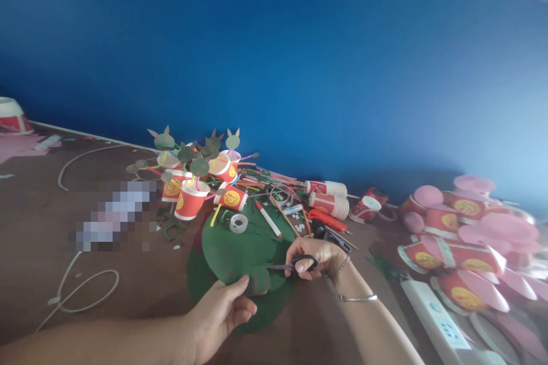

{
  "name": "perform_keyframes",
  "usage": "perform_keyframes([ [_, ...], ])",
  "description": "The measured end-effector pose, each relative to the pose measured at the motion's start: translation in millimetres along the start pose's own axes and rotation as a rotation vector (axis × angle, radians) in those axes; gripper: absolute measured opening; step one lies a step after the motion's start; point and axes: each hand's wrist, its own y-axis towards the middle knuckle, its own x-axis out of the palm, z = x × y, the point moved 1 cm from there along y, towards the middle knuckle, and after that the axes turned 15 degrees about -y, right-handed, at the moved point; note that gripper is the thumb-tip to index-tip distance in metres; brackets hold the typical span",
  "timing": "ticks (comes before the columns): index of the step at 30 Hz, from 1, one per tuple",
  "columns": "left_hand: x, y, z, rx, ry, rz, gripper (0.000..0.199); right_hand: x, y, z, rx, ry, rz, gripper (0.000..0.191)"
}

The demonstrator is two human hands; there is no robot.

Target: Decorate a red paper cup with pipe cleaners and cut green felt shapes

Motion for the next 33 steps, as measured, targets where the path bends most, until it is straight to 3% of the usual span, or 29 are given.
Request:
perform_keyframes([
  [6, -2.5, 2.7, -2.0, -0.006, 0.013, -0.075, 0.009, 4.7, 5.3, -10.1, 0.045, -0.034, -0.038, 0.044],
  [11, -1.7, 0.8, -0.8, -0.010, 0.009, -0.089, 0.011, 8.9, 7.2, -16.0, 0.001, -0.084, 0.039, 0.045],
  [14, -1.9, 2.3, -0.9, -0.010, 0.011, -0.103, 0.012, 10.3, 9.8, -17.1, 0.019, -0.061, 0.017, 0.046],
  [18, -3.9, 4.6, -2.4, -0.008, 0.010, -0.120, 0.013, 11.7, 16.9, -16.6, 0.015, -0.041, -0.030, 0.046],
  [33, -5.0, 5.4, -1.8, -0.015, 0.017, -0.164, 0.013, 23.5, 23.5, -7.9, -0.064, -0.016, 0.047, 0.046],
])
